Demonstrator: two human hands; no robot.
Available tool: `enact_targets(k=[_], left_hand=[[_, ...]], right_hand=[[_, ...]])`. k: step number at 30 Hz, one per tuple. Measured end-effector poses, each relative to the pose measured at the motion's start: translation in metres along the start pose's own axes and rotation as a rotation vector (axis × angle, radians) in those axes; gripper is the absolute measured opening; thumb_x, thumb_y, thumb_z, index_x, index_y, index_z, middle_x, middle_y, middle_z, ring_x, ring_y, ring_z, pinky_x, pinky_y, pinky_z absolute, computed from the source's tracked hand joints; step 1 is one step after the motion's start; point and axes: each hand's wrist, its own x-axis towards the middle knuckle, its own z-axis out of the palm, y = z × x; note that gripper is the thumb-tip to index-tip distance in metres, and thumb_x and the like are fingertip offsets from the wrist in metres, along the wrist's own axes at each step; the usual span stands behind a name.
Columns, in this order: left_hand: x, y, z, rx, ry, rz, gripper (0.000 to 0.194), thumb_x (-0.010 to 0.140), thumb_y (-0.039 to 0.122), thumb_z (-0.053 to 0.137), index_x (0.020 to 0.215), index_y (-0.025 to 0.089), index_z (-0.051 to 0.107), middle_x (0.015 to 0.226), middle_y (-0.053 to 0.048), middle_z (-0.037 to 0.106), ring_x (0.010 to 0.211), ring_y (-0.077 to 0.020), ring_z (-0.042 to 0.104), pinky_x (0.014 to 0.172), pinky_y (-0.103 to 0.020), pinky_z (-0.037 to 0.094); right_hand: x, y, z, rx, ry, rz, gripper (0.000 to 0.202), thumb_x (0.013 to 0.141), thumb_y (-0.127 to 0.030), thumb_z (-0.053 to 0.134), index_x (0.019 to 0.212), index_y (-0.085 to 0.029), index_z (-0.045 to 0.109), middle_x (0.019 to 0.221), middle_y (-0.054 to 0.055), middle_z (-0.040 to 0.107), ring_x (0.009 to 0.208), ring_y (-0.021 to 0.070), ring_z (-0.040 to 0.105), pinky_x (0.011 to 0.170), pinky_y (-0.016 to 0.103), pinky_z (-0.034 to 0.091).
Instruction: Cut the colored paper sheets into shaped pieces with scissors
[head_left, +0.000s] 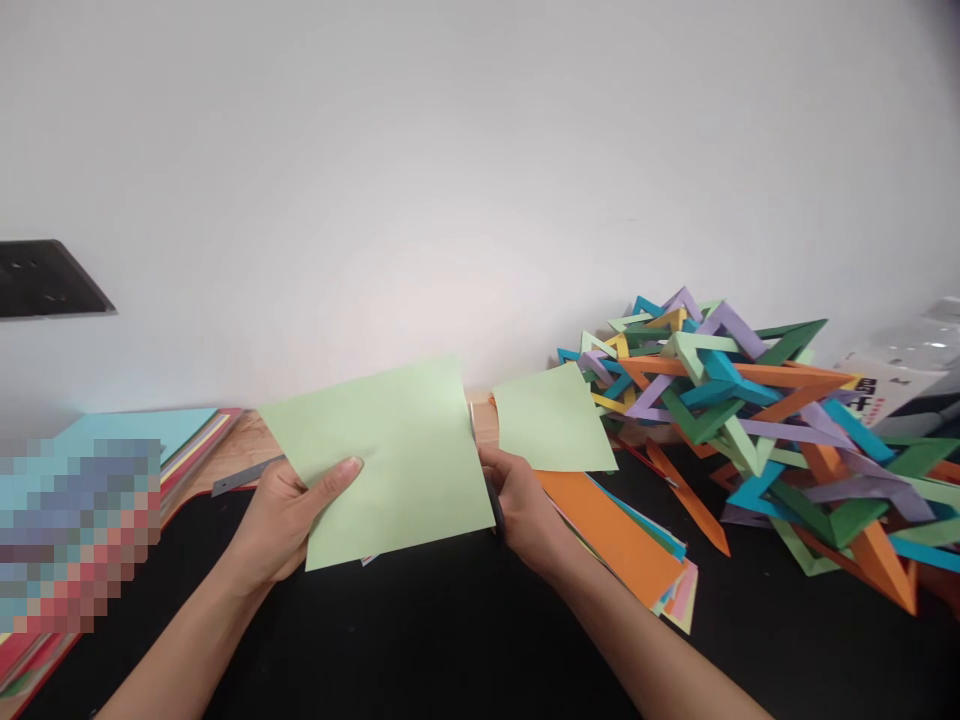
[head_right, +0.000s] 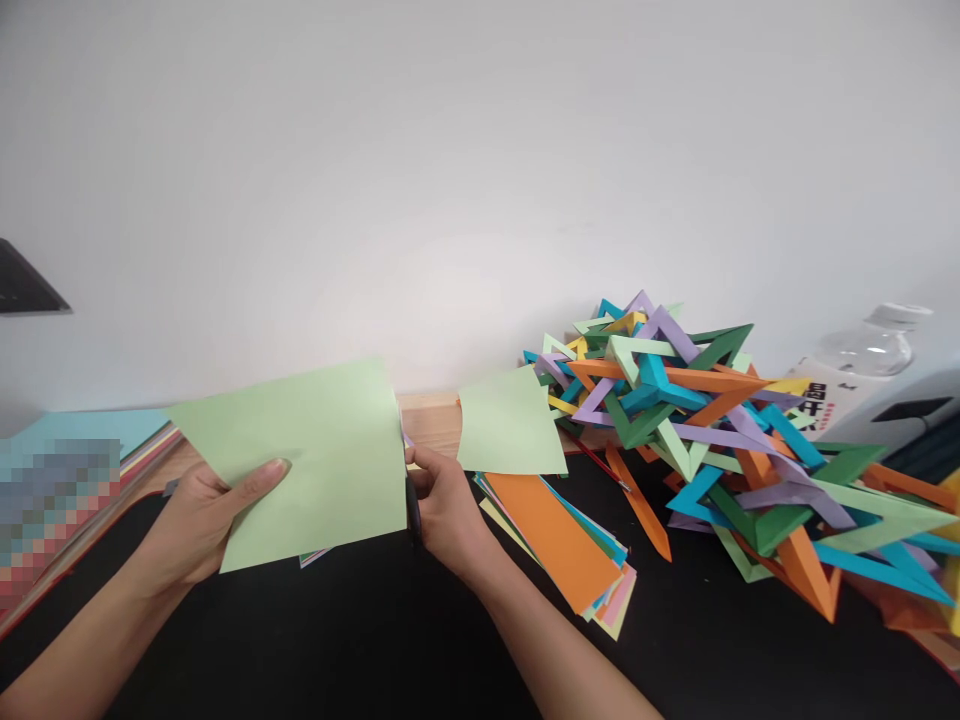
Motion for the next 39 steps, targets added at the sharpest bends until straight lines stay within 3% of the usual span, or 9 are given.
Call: enact_targets(k=[7, 15, 22, 26, 28, 31, 34, 37, 39], left_hand=[[-0.001, 0.001, 0.001, 0.03, 0.023, -0.007, 0.025, 0.063, 0.032, 0.082, 0.081, 0.017, 0.076, 0.074, -0.006, 0.077, 0.055, -0.024, 0.07, 0.044, -0.031, 0.06], [-0.003, 0.003, 0.007, 0.022, 0.059, 0.0, 0.026, 0.061, 0.033, 0.082, 0.081, 0.018, 0.076, 0.077, -0.007, 0.077, 0.062, -0.0236, 0.072, 0.052, -0.028, 0.06], [-0.001, 0.0, 0.003, 0.044, 0.03, -0.009, 0.03, 0.062, 0.035, 0.081, 0.084, 0.016, 0.075, 0.082, -0.009, 0.077, 0.064, -0.0274, 0.072, 0.053, -0.034, 0.06], [0.001, -0.003, 0.001, 0.049, 0.056, 0.01, 0.03, 0.063, 0.035, 0.081, 0.086, 0.016, 0.074, 0.086, -0.009, 0.077, 0.072, -0.0276, 0.072, 0.061, -0.034, 0.06], [0.003, -0.006, 0.003, 0.078, 0.057, 0.006, 0.03, 0.064, 0.037, 0.079, 0.086, 0.017, 0.074, 0.086, -0.008, 0.077, 0.073, -0.0282, 0.072, 0.064, -0.035, 0.06], [0.006, -0.013, 0.004, 0.233, 0.016, 0.018, 0.038, 0.072, 0.045, 0.071, 0.095, 0.016, 0.071, 0.09, -0.009, 0.076, 0.081, -0.0299, 0.071, 0.071, -0.038, 0.058], [0.012, -0.022, 0.002, 0.431, 0.037, 0.089, 0.058, 0.074, 0.049, 0.067, 0.121, 0.016, 0.057, 0.105, -0.012, 0.073, 0.102, -0.0312, 0.065, 0.088, -0.043, 0.052], [0.018, -0.032, -0.005, 0.853, 0.09, 0.28, 0.069, 0.075, 0.048, 0.065, 0.134, 0.021, 0.043, 0.133, -0.014, 0.056, 0.126, -0.032, 0.048, 0.103, -0.048, 0.038], [0.021, -0.039, -0.011, 1.105, 0.084, 0.37, 0.07, 0.076, 0.046, 0.064, 0.138, 0.022, 0.038, 0.144, -0.014, 0.043, 0.134, -0.0322, 0.035, 0.108, -0.049, 0.03]], right_hand=[[0.001, -0.001, 0.001, 0.023, 0.058, 0.051, 0.038, 0.053, -0.036, 0.079, 0.067, -0.019, 0.048, 0.051, -0.006, 0.054, 0.04, 0.006, 0.038, 0.038, 0.019, 0.03], [0.004, 0.001, 0.001, -0.008, 0.156, 0.076, 0.048, 0.047, -0.047, 0.081, 0.063, -0.019, 0.045, 0.047, -0.007, 0.044, 0.04, 0.0058, 0.033, 0.039, 0.021, 0.03], [0.005, -0.003, -0.005, -0.067, 0.352, -0.075, 0.036, 0.072, -0.05, 0.068, 0.076, -0.019, 0.051, 0.06, -0.004, 0.046, 0.052, 0.0089, 0.04, 0.048, 0.021, 0.033], [0.006, -0.004, -0.007, -0.105, 0.346, -0.127, 0.035, 0.075, -0.051, 0.064, 0.08, -0.018, 0.054, 0.064, -0.003, 0.047, 0.057, 0.0102, 0.043, 0.052, 0.022, 0.037], [0.006, -0.002, -0.007, -0.235, 0.333, -0.117, 0.035, 0.073, -0.049, 0.066, 0.086, -0.018, 0.056, 0.062, -0.003, 0.047, 0.053, 0.01, 0.042, 0.049, 0.021, 0.036], [0.008, 0.003, -0.012, -0.541, 0.409, -0.109, 0.036, 0.071, -0.05, 0.065, 0.087, -0.018, 0.058, 0.063, -0.002, 0.052, 0.053, 0.0112, 0.045, 0.048, 0.022, 0.036], [0.011, 0.0, -0.026, -0.717, 0.615, -0.128, 0.032, 0.074, -0.046, 0.059, 0.09, -0.019, 0.06, 0.065, -0.001, 0.056, 0.059, 0.0145, 0.049, 0.053, 0.024, 0.038], [0.011, -0.011, -0.045, -0.927, 0.887, -0.118, 0.027, 0.077, -0.035, 0.056, 0.098, -0.02, 0.063, 0.066, 0.002, 0.058, 0.063, 0.0186, 0.05, 0.061, 0.028, 0.035], [0.01, -0.017, -0.056, -1.048, 0.995, -0.084, 0.027, 0.077, -0.028, 0.055, 0.101, -0.02, 0.065, 0.067, 0.005, 0.06, 0.065, 0.0211, 0.053, 0.061, 0.029, 0.033]])
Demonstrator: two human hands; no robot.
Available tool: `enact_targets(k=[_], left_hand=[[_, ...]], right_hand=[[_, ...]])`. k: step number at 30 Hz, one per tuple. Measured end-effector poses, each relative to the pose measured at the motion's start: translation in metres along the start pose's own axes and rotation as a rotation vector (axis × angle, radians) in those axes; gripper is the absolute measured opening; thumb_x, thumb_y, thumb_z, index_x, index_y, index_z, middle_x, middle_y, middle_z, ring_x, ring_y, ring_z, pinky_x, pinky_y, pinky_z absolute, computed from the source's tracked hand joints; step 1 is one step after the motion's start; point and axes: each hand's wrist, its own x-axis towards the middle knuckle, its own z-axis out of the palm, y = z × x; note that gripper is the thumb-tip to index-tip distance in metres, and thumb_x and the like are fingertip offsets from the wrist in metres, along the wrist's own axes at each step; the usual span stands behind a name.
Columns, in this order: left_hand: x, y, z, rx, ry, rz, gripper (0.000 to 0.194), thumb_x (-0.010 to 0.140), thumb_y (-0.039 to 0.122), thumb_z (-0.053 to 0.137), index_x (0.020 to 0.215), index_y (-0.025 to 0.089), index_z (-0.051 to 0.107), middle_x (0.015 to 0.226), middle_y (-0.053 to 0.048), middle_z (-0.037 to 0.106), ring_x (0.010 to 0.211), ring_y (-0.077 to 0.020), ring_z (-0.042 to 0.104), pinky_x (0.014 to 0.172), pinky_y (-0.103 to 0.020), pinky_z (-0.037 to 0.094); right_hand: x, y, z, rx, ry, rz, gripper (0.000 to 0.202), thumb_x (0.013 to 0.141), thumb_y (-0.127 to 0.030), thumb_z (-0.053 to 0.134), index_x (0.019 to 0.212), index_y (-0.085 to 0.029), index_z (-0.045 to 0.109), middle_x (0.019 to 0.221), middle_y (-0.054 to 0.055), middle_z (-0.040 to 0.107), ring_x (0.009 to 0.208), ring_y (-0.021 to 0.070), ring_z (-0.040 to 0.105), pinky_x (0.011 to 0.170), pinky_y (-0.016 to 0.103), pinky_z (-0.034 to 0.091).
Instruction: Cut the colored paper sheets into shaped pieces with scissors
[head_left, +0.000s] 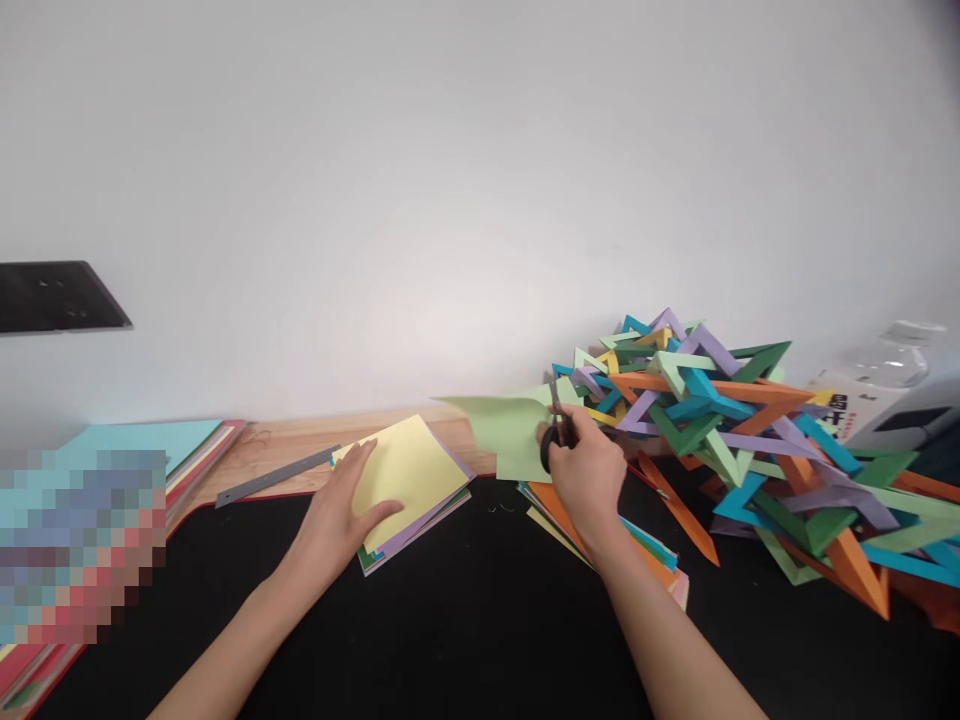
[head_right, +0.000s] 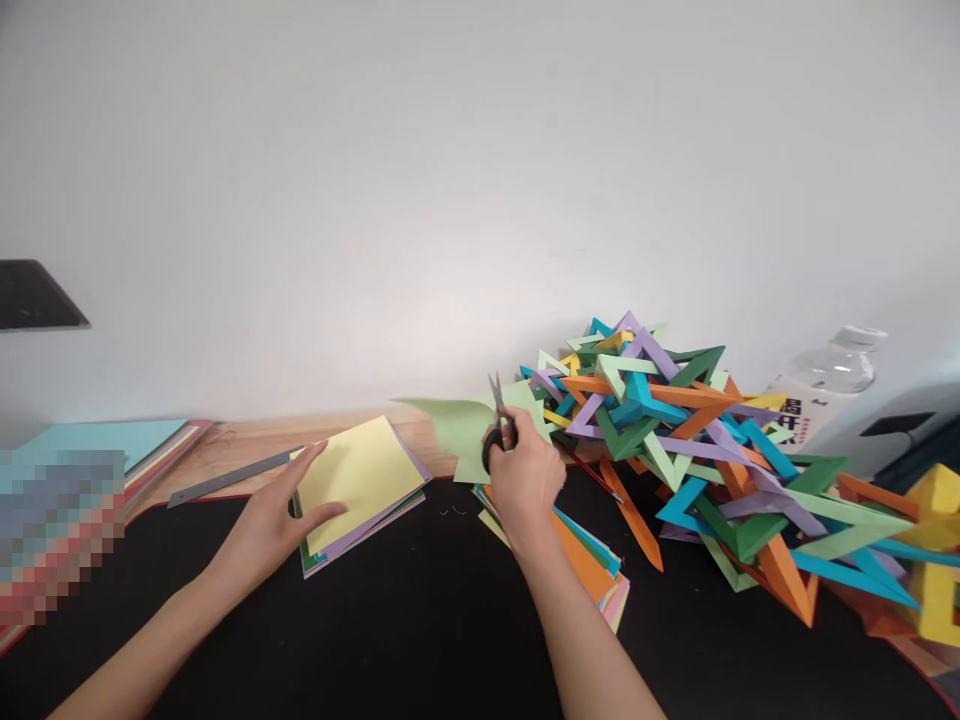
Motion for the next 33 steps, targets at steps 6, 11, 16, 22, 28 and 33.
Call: enact_targets(k=[6, 11, 16, 22, 28, 33], left_hand=[[-0.002, -0.018, 0.011, 0.248, -0.17, 0.081, 0.086, 0.071, 0.049, 0.069, 0.143, 0.021, 0.03, 0.146, -0.017, 0.04, 0.139, -0.0386, 0.021, 0.11, -0.058, 0.019], [-0.003, -0.017, 0.01, 0.27, -0.233, 0.093, 0.085, 0.069, 0.047, 0.071, 0.14, 0.018, 0.036, 0.143, -0.018, 0.044, 0.136, -0.0411, 0.027, 0.108, -0.06, 0.019], [-0.004, -0.014, 0.006, 0.261, -0.267, 0.104, 0.072, 0.072, 0.044, 0.069, 0.135, 0.02, 0.044, 0.141, -0.016, 0.047, 0.135, -0.0385, 0.031, 0.109, -0.058, 0.02], [-0.005, -0.023, 0.006, 0.223, -0.25, 0.091, 0.057, 0.071, 0.052, 0.066, 0.119, 0.022, 0.06, 0.135, -0.014, 0.054, 0.132, -0.0361, 0.038, 0.108, -0.053, 0.026], [-0.003, -0.012, -0.004, 0.151, -0.277, 0.104, 0.034, 0.086, 0.046, 0.048, 0.096, 0.024, 0.071, 0.119, -0.011, 0.067, 0.125, -0.0328, 0.049, 0.101, -0.045, 0.038], [0.0, 0.0, -0.009, 0.068, -0.216, 0.102, 0.031, 0.086, 0.035, 0.044, 0.073, 0.024, 0.07, 0.095, -0.007, 0.075, 0.097, -0.031, 0.067, 0.085, -0.039, 0.048]], right_hand=[[0.008, 0.009, -0.006, -0.28, 0.074, -0.005, 0.033, 0.076, -0.022, 0.058, 0.108, -0.023, 0.065, 0.074, 0.009, 0.067, 0.065, 0.0228, 0.058, 0.059, 0.029, 0.034], [0.008, 0.014, -0.003, -0.422, 0.089, -0.031, 0.033, 0.077, -0.023, 0.059, 0.109, -0.021, 0.063, 0.076, 0.011, 0.067, 0.067, 0.0239, 0.061, 0.059, 0.03, 0.036], [0.01, 0.018, 0.0, -0.49, 0.111, -0.09, 0.033, 0.076, -0.02, 0.057, 0.109, -0.02, 0.062, 0.076, 0.01, 0.066, 0.068, 0.0245, 0.061, 0.061, 0.031, 0.037], [0.008, 0.017, 0.0, -0.496, 0.169, -0.224, 0.042, 0.074, -0.013, 0.054, 0.116, -0.015, 0.058, 0.089, 0.013, 0.064, 0.089, 0.0299, 0.056, 0.076, 0.036, 0.037], [0.001, 0.009, 0.003, -0.05, 0.182, -0.223, 0.031, 0.085, -0.029, 0.046, 0.107, -0.014, 0.062, 0.097, 0.015, 0.064, 0.099, 0.0313, 0.053, 0.087, 0.04, 0.032], [-0.003, 0.004, 0.007, 0.179, 0.023, -0.093, 0.031, 0.082, -0.04, 0.054, 0.103, -0.018, 0.06, 0.09, 0.011, 0.066, 0.087, 0.0282, 0.058, 0.08, 0.039, 0.037]])
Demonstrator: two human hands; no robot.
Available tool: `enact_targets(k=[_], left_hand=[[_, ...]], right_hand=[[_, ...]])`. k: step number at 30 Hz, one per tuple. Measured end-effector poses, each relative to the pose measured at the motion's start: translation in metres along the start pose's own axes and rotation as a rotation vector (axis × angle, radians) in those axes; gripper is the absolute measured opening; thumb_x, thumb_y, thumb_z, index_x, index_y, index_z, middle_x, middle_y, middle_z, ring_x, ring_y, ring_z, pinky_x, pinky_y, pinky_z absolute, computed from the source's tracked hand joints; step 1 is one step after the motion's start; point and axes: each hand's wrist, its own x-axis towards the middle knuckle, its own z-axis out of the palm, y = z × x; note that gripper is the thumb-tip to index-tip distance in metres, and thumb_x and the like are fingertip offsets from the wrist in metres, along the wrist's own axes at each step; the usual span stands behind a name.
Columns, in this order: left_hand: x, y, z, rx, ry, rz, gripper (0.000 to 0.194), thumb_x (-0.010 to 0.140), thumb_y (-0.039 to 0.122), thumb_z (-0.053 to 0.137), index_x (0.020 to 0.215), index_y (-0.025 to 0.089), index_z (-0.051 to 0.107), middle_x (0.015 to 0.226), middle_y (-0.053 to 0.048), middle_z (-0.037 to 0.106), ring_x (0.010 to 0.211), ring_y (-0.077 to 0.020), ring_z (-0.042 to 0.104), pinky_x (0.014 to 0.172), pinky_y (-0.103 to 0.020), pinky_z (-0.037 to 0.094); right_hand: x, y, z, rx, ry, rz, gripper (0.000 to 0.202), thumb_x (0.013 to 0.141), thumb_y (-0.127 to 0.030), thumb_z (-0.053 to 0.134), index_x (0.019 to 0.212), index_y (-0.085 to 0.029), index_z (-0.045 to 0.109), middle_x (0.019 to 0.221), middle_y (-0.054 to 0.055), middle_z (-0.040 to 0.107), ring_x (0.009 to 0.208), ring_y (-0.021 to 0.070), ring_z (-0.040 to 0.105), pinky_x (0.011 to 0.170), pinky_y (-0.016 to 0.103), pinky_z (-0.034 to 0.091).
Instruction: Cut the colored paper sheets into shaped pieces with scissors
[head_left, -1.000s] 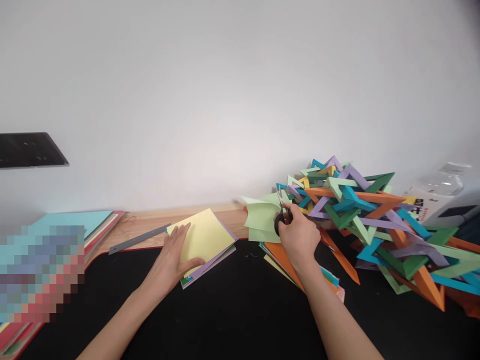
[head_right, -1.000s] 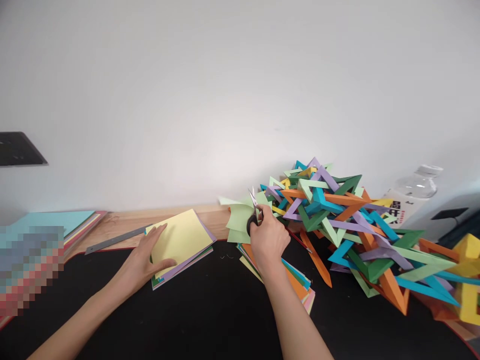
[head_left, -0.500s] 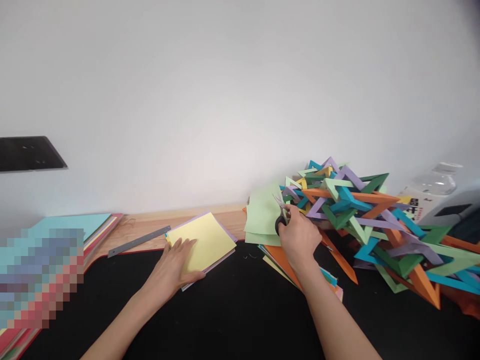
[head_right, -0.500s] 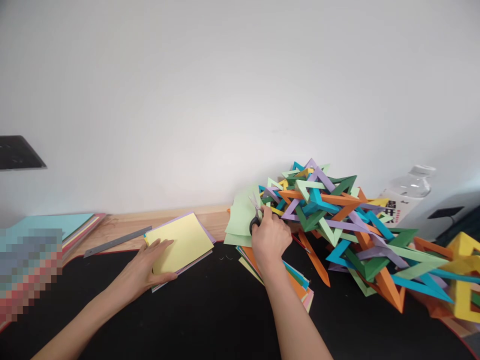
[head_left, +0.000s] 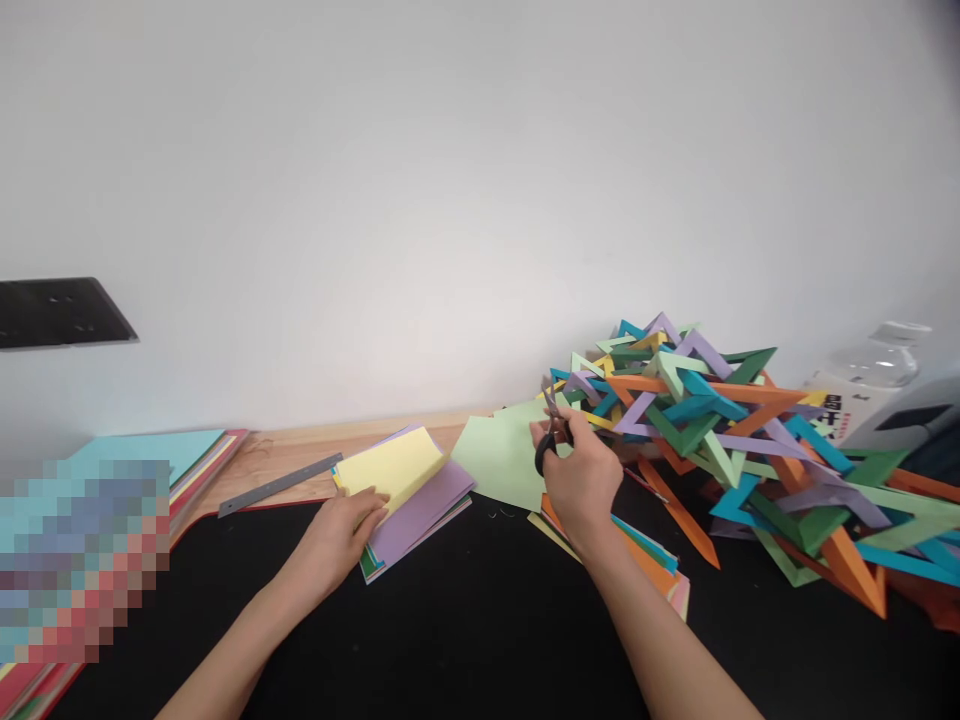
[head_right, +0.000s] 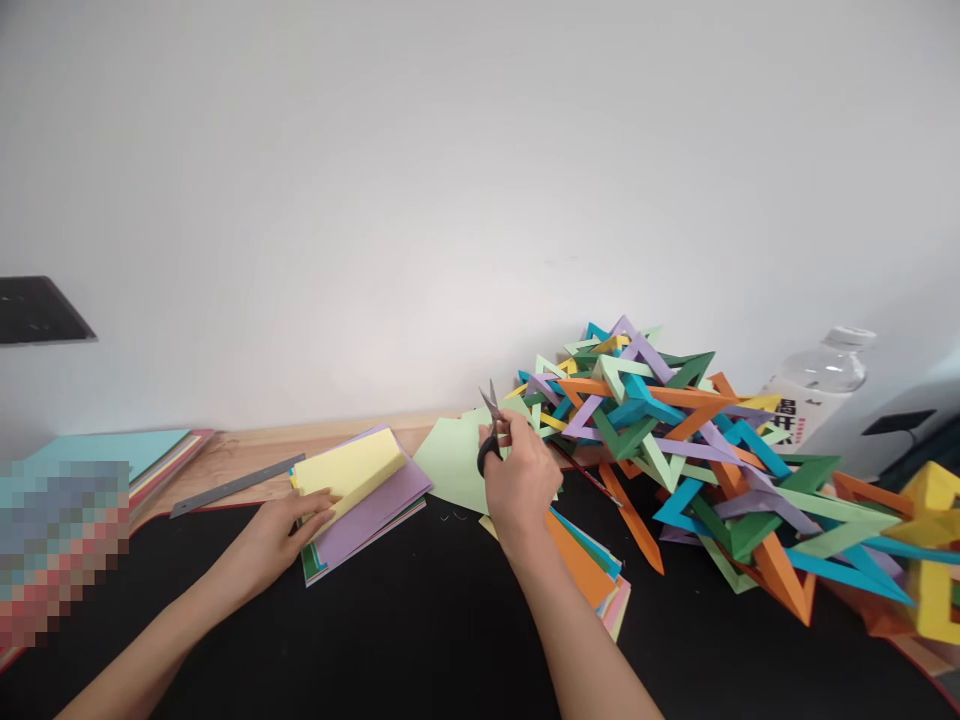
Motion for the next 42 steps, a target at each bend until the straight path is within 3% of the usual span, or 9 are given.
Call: enact_targets(k=[7, 11, 19, 23, 26, 29, 38, 40, 42], left_hand=[[0.001, 0.016, -0.009, -0.194, 0.2, -0.115, 0.021, 0.073, 0.037, 0.06, 0.06, 0.022, 0.067, 0.091, -0.009, 0.075, 0.09, -0.0327, 0.067, 0.081, -0.041, 0.049], [0.0, 0.022, -0.011, -0.347, 0.252, -0.124, 0.023, 0.063, 0.032, 0.071, 0.047, 0.021, 0.058, 0.082, -0.007, 0.074, 0.083, -0.0295, 0.067, 0.071, -0.037, 0.05], [-0.004, 0.019, -0.008, -0.682, 0.416, 0.098, 0.015, 0.071, 0.027, 0.072, 0.059, 0.022, 0.064, 0.096, -0.004, 0.073, 0.103, -0.0245, 0.062, 0.088, -0.037, 0.048], [-0.006, 0.023, -0.014, -0.805, 0.222, 0.269, 0.014, 0.074, 0.02, 0.073, 0.061, 0.024, 0.07, 0.108, -0.004, 0.073, 0.122, -0.0279, 0.052, 0.103, -0.047, 0.037], [-0.007, 0.025, -0.018, -0.841, 0.022, 0.273, 0.016, 0.076, 0.023, 0.071, 0.06, 0.026, 0.072, 0.126, -0.005, 0.063, 0.135, -0.029, 0.036, 0.107, -0.052, 0.03], [-0.008, 0.026, -0.02, -0.823, -0.08, 0.263, 0.016, 0.076, 0.023, 0.072, 0.06, 0.026, 0.073, 0.131, -0.005, 0.059, 0.139, -0.0296, 0.026, 0.107, -0.053, 0.028], [-0.01, 0.031, -0.017, -0.574, -0.191, 0.281, 0.01, 0.071, 0.023, 0.075, 0.061, 0.023, 0.073, 0.106, -0.011, 0.071, 0.126, -0.0359, 0.044, 0.097, -0.05, 0.038], [-0.01, 0.029, -0.019, -0.656, -0.221, 0.317, 0.01, 0.064, 0.031, 0.081, 0.064, 0.023, 0.074, 0.102, -0.012, 0.071, 0.123, -0.0363, 0.046, 0.098, -0.049, 0.036], [-0.011, 0.027, -0.021, -0.898, -0.17, 0.331, 0.03, 0.057, 0.048, 0.081, 0.071, 0.022, 0.075, 0.093, -0.011, 0.07, 0.115, -0.0347, 0.05, 0.097, -0.046, 0.039]], right_hand=[[-0.013, -0.004, 0.016, 0.441, -0.528, 0.207, 0.048, 0.072, -0.062, 0.062, 0.09, -0.017, 0.056, 0.073, 0.007, 0.068, 0.063, 0.0208, 0.066, 0.056, 0.029, 0.049], [-0.018, -0.002, 0.023, 0.559, -0.659, 0.384, 0.051, 0.07, -0.063, 0.064, 0.087, -0.015, 0.057, 0.068, 0.007, 0.067, 0.054, 0.0188, 0.065, 0.053, 0.03, 0.052], [-0.013, 0.007, 0.026, 0.669, -0.52, 0.505, 0.052, 0.044, -0.038, 0.087, 0.08, -0.016, 0.056, 0.056, -0.002, 0.059, 0.05, 0.0137, 0.055, 0.046, 0.023, 0.041], [-0.01, 0.001, 0.022, 0.798, -0.462, 0.468, 0.048, 0.052, -0.045, 0.082, 0.078, -0.018, 0.053, 0.055, -0.005, 0.054, 0.051, 0.0108, 0.048, 0.047, 0.021, 0.035], [-0.008, -0.006, 0.018, 0.898, -0.415, 0.439, 0.046, 0.058, -0.05, 0.078, 0.081, -0.02, 0.051, 0.06, -0.005, 0.053, 0.055, 0.0107, 0.048, 0.051, 0.021, 0.036], [-0.004, -0.008, 0.014, 0.965, -0.396, 0.441, 0.044, 0.064, -0.057, 0.071, 0.078, -0.02, 0.051, 0.066, -0.002, 0.054, 0.06, 0.0127, 0.051, 0.058, 0.024, 0.041], [-0.002, 0.001, 0.012, 0.983, -0.494, 0.552, 0.038, 0.06, -0.049, 0.077, 0.076, -0.018, 0.06, 0.063, 0.0, 0.055, 0.054, 0.0138, 0.049, 0.051, 0.026, 0.036], [-0.002, 0.002, 0.013, 0.987, -0.459, 0.554, 0.041, 0.054, -0.042, 0.082, 0.079, -0.018, 0.06, 0.062, -0.002, 0.053, 0.054, 0.0127, 0.048, 0.05, 0.024, 0.034], [-0.003, 0.002, 0.016, 0.997, -0.413, 0.538, 0.046, 0.049, -0.037, 0.085, 0.082, -0.019, 0.059, 0.062, -0.005, 0.051, 0.054, 0.0114, 0.047, 0.05, 0.023, 0.032]])
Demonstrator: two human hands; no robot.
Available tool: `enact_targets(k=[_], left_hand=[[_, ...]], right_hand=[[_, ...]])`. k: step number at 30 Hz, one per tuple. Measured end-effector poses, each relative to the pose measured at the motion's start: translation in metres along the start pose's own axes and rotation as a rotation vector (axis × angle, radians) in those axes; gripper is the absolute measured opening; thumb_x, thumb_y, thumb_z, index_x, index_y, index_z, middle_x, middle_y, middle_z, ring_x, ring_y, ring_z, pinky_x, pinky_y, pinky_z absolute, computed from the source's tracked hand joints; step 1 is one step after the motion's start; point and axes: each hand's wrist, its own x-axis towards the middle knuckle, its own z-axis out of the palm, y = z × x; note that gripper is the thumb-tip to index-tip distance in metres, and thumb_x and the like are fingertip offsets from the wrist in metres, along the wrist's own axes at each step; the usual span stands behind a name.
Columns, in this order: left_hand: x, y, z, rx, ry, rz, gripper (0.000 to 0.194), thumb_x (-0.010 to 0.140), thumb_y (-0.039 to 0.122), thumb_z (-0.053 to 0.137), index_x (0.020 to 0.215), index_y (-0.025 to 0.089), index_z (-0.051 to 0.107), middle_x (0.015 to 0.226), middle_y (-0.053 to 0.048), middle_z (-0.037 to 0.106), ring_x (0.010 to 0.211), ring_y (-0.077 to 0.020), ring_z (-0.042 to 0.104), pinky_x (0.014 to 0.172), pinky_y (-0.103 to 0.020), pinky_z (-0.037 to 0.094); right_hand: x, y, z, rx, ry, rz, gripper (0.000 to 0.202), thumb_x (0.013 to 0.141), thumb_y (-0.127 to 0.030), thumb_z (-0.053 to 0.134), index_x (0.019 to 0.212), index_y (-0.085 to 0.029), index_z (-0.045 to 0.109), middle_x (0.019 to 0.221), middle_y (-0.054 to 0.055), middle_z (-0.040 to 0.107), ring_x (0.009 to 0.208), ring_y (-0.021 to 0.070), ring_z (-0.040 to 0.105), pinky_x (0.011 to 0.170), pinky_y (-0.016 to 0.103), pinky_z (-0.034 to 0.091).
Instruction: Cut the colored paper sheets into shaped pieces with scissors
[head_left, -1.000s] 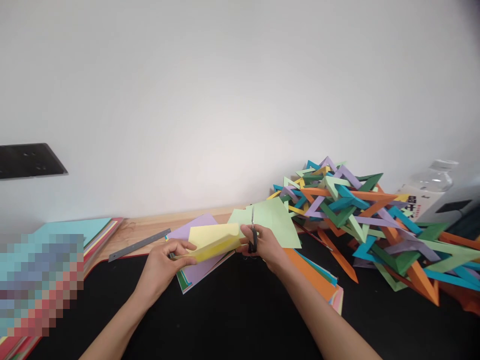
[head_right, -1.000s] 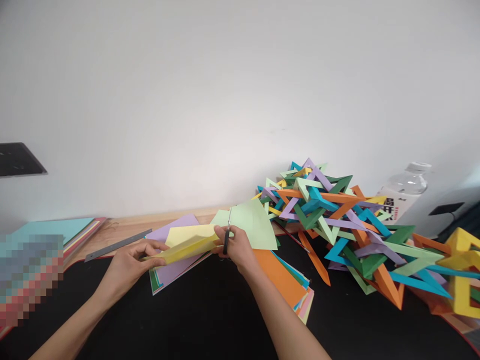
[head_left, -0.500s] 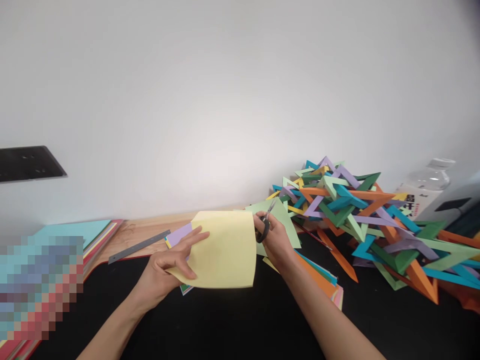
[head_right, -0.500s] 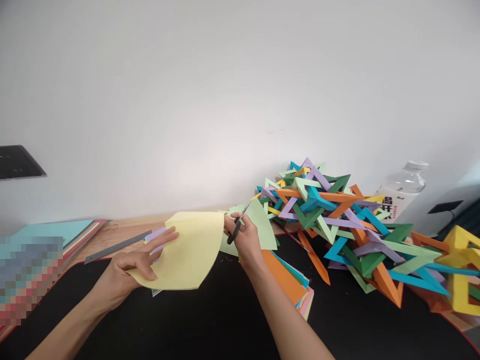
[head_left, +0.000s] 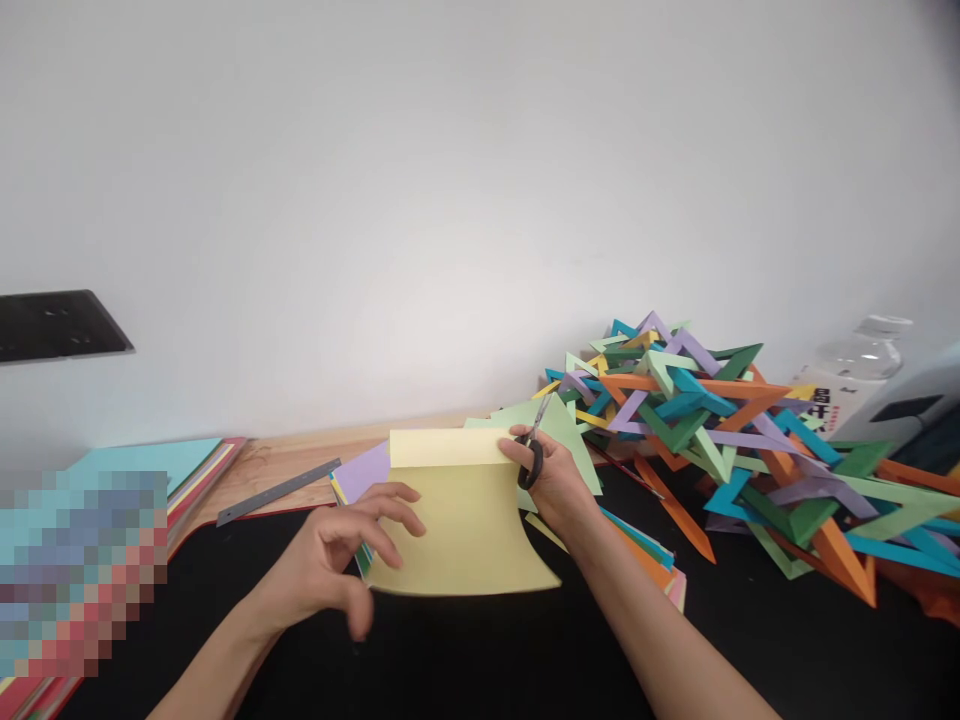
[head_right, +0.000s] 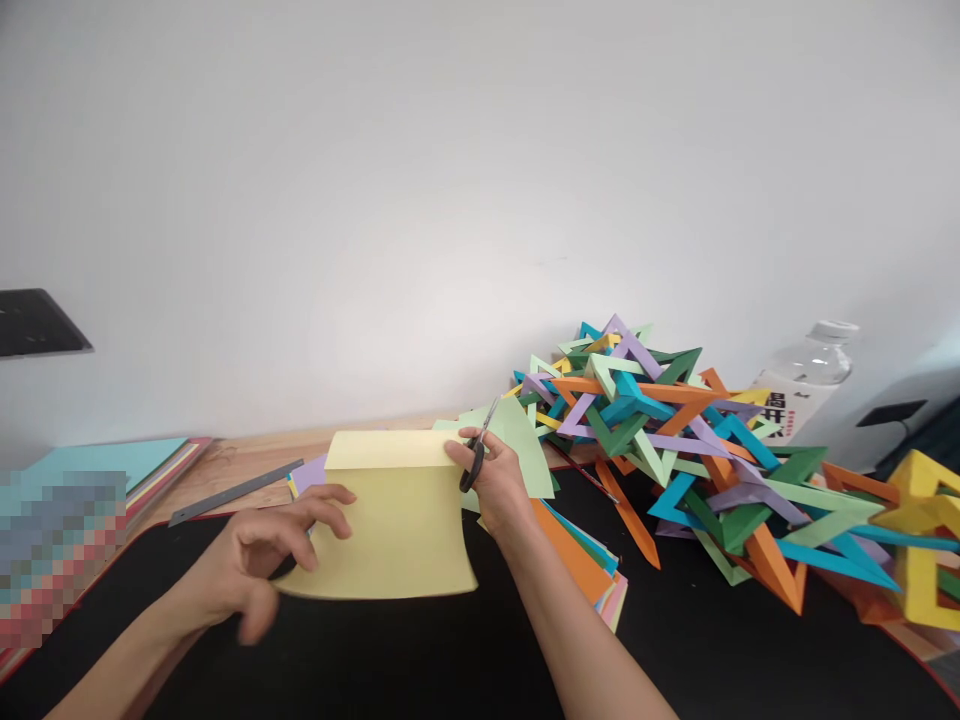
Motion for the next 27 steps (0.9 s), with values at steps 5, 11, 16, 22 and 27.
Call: enact_targets(k=[5, 11, 16, 22, 27], left_hand=[[0.005, 0.003, 0.003, -0.712, 0.417, -0.111, 0.045, 0.061, 0.063, 0.07, 0.078, 0.021, 0.068, 0.084, -0.004, 0.063, 0.091, -0.0228, 0.059, 0.08, -0.034, 0.052], [0.006, -0.002, 0.009, -0.758, 0.271, -0.317, 0.054, 0.071, 0.057, 0.066, 0.109, 0.02, 0.065, 0.106, -0.012, 0.069, 0.102, -0.0304, 0.062, 0.084, -0.038, 0.052], [0.003, -0.003, 0.004, -0.563, 0.113, -0.382, 0.042, 0.079, 0.036, 0.069, 0.116, 0.017, 0.063, 0.106, -0.014, 0.071, 0.098, -0.0292, 0.066, 0.078, -0.032, 0.053], [0.003, -0.005, 0.003, -0.481, 0.143, -0.325, 0.058, 0.073, 0.049, 0.07, 0.122, 0.021, 0.059, 0.112, -0.013, 0.069, 0.1, -0.0312, 0.066, 0.077, -0.034, 0.055], [0.003, -0.007, 0.012, -0.321, 0.32, -0.462, 0.04, 0.078, 0.035, 0.07, 0.113, 0.018, 0.063, 0.103, -0.013, 0.073, 0.085, -0.0287, 0.071, 0.066, -0.033, 0.057]], right_hand=[[-0.004, 0.009, 0.007, 0.02, 0.029, -0.073, 0.046, 0.053, -0.04, 0.083, 0.084, -0.021, 0.055, 0.063, -0.006, 0.047, 0.055, 0.0099, 0.042, 0.05, 0.022, 0.029], [-0.016, 0.014, 0.018, -0.057, 0.003, -0.075, 0.04, 0.054, -0.036, 0.083, 0.08, -0.02, 0.058, 0.061, -0.006, 0.044, 0.054, 0.0077, 0.035, 0.048, 0.021, 0.022], [-0.025, 0.012, 0.023, -0.113, -0.048, -0.046, 0.041, 0.052, -0.036, 0.084, 0.079, -0.02, 0.058, 0.064, -0.005, 0.049, 0.055, 0.0087, 0.037, 0.048, 0.022, 0.024], [-0.028, 0.013, 0.022, -0.132, 0.0, -0.035, 0.044, 0.054, -0.04, 0.082, 0.082, -0.02, 0.055, 0.066, -0.004, 0.05, 0.055, 0.0096, 0.039, 0.047, 0.022, 0.026], [-0.031, 0.014, 0.023, -0.179, -0.054, -0.025, 0.04, 0.056, -0.038, 0.082, 0.081, -0.02, 0.057, 0.063, -0.005, 0.048, 0.055, 0.0092, 0.038, 0.047, 0.021, 0.026]])
